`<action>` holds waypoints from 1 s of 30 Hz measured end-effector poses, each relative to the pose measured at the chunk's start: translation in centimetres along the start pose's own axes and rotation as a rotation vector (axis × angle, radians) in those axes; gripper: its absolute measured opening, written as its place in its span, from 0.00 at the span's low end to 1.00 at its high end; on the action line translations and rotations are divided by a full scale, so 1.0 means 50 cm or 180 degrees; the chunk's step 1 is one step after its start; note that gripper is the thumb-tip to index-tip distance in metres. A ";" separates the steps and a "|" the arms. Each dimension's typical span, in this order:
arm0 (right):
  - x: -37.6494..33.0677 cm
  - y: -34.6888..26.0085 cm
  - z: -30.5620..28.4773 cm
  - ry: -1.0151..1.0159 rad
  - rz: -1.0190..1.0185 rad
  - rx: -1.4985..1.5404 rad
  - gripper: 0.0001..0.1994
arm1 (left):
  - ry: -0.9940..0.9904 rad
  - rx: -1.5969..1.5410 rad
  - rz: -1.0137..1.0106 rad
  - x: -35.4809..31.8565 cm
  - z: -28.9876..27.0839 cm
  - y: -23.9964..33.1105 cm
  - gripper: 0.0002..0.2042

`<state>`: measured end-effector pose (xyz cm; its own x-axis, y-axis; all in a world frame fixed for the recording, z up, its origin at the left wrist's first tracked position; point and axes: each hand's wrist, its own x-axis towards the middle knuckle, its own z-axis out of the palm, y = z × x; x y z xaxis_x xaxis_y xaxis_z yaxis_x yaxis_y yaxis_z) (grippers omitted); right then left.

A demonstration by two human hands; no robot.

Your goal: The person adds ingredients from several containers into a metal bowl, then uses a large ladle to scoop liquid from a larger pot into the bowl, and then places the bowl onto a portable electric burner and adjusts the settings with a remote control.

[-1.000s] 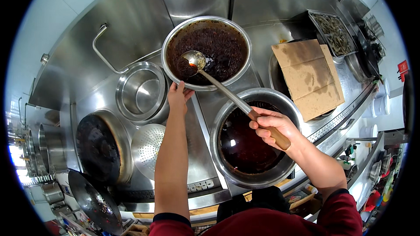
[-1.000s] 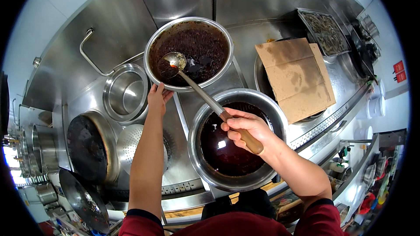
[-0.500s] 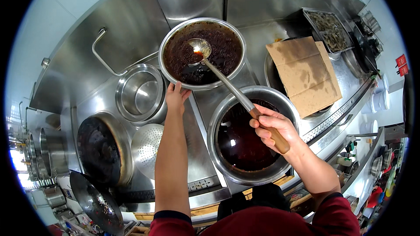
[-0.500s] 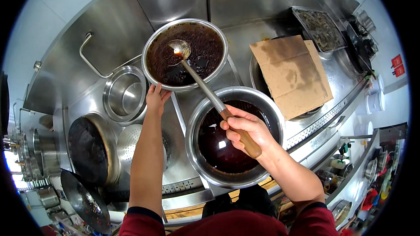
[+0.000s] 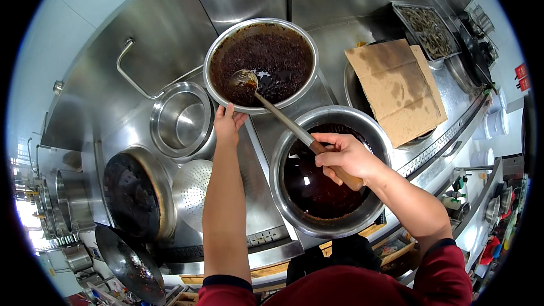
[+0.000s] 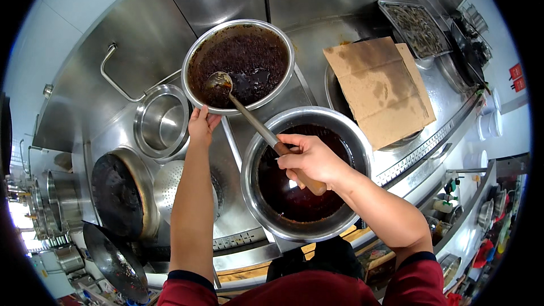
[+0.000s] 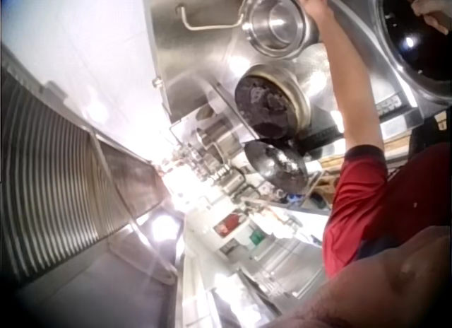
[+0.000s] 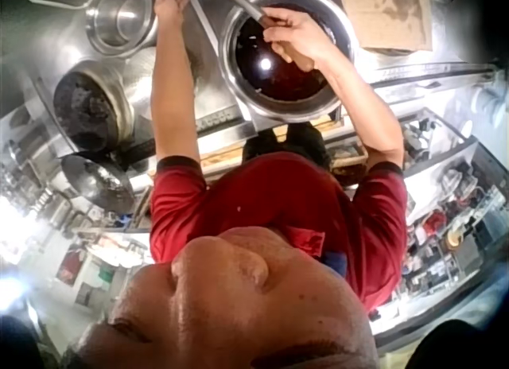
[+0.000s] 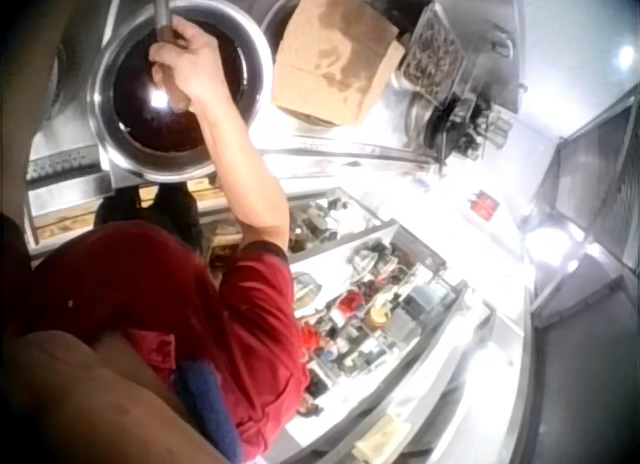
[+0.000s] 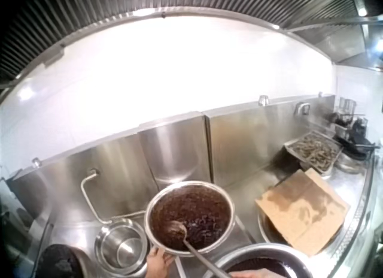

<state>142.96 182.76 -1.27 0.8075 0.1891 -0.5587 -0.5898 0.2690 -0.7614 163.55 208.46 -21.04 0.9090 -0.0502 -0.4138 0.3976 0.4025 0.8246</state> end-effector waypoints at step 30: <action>-0.042 0.021 -0.065 -0.0892 -0.0230 0.2310 0.05 | 0.0764 0.0232 0.0651 -0.665 -0.108 0.037 0.26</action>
<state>140.62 179.58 -1.95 0.8721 0.3531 -0.3387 -0.4621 0.8219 -0.3330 133.39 215.80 -7.86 0.9189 0.2456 -0.3087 0.2255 0.3152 0.9219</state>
